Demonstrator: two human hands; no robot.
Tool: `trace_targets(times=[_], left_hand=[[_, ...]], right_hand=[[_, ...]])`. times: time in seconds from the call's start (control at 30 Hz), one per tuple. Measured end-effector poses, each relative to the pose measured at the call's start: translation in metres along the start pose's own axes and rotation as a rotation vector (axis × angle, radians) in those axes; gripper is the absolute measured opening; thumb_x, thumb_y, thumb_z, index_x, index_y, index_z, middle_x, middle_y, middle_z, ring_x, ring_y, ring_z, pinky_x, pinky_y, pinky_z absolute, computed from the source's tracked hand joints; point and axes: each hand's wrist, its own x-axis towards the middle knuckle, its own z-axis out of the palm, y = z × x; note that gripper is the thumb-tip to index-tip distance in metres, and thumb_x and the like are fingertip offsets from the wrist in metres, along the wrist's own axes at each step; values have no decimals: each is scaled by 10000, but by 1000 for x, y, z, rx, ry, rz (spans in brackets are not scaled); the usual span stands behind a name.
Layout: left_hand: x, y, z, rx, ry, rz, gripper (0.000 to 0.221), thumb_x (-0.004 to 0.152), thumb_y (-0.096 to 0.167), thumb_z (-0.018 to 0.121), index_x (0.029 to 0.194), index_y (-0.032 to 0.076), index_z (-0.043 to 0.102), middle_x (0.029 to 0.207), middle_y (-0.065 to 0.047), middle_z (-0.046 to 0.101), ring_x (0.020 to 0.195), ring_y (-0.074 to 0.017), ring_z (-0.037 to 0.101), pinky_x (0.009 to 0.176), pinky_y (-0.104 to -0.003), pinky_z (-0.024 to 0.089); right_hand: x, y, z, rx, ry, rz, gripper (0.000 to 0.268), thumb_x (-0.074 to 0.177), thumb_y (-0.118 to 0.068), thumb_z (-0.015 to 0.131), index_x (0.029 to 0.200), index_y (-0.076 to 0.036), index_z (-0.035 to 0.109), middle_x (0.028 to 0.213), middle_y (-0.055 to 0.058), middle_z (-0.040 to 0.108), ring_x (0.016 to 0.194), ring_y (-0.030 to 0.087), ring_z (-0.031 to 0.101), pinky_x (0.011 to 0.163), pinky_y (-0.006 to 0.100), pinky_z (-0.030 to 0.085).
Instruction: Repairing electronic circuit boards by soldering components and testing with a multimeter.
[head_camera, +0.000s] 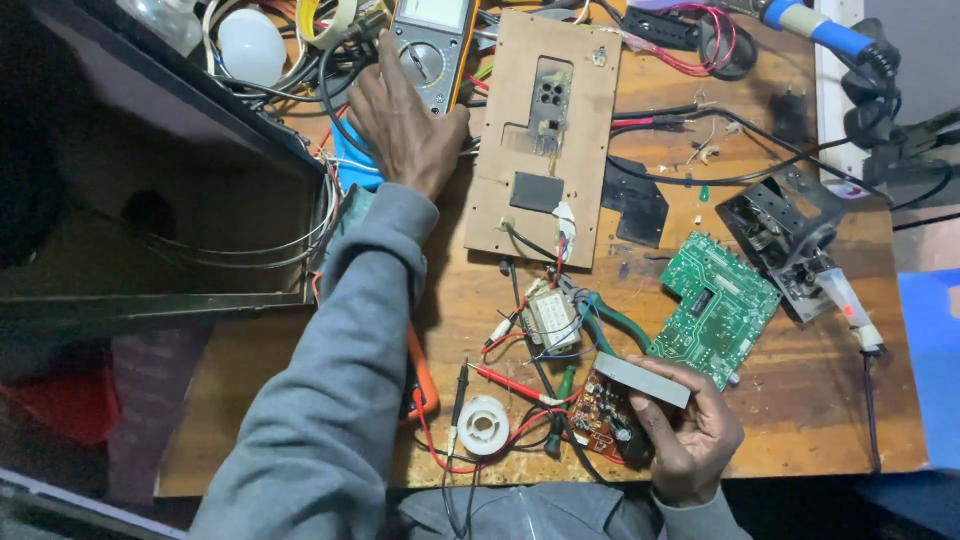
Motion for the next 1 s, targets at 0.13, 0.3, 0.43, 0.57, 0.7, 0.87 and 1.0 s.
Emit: trace_targets(times=[0.13,0.3,0.43,0.57,0.7,0.87,1.0], left_hand=[[-44,50,-24,-121,13,3,1070,739,391,804,1610,153,230,1379,-213,562,1322,-362,489,1153,-547,397],[-79,81,-7,-65,-8,422,1044,737,523,795,1564,116,303,1307,-247,594,1171,-360,587,967,-519,501],[-84,83,-5,-9,-65,466,1064,746,562,823,1554,75,329,1263,-220,599,1089,-363,562,887,-487,474],[-85,79,-8,-107,-77,438,978,722,481,763,1521,86,361,1255,-241,594,1108,-400,569,880,-508,476],[-77,63,-20,-111,-50,356,970,718,551,716,1526,141,370,1327,-210,606,1195,-368,569,867,-485,458],[-46,0,-33,46,0,173,1138,763,471,875,1636,192,200,1443,-220,554,1328,-392,529,1094,-552,450],[-41,-39,-54,63,10,207,1019,869,627,933,1555,110,386,1367,-216,537,1242,-360,503,1036,-491,472]], right_hand=[[2,-3,3,44,17,23,280,870,-82,688,1100,76,659,1079,248,736,1048,361,753,894,416,647],[0,-4,4,47,22,17,274,872,-54,683,1096,101,651,1074,260,725,1036,363,748,902,415,641],[-1,1,4,60,20,6,302,866,-50,684,1116,114,643,1085,271,717,1042,383,747,912,420,651],[-1,-5,5,49,33,43,312,853,-25,677,1124,126,636,1102,282,713,1059,388,739,933,430,638],[-4,-5,3,29,46,78,310,880,-55,683,1134,117,635,1112,289,696,1086,412,720,947,475,640],[-7,15,-5,46,92,31,335,919,-128,689,1144,113,629,1119,290,694,1074,403,716,935,443,619],[-8,20,-11,14,91,79,375,955,-222,658,1164,89,628,1136,263,695,921,321,689,741,365,579]])
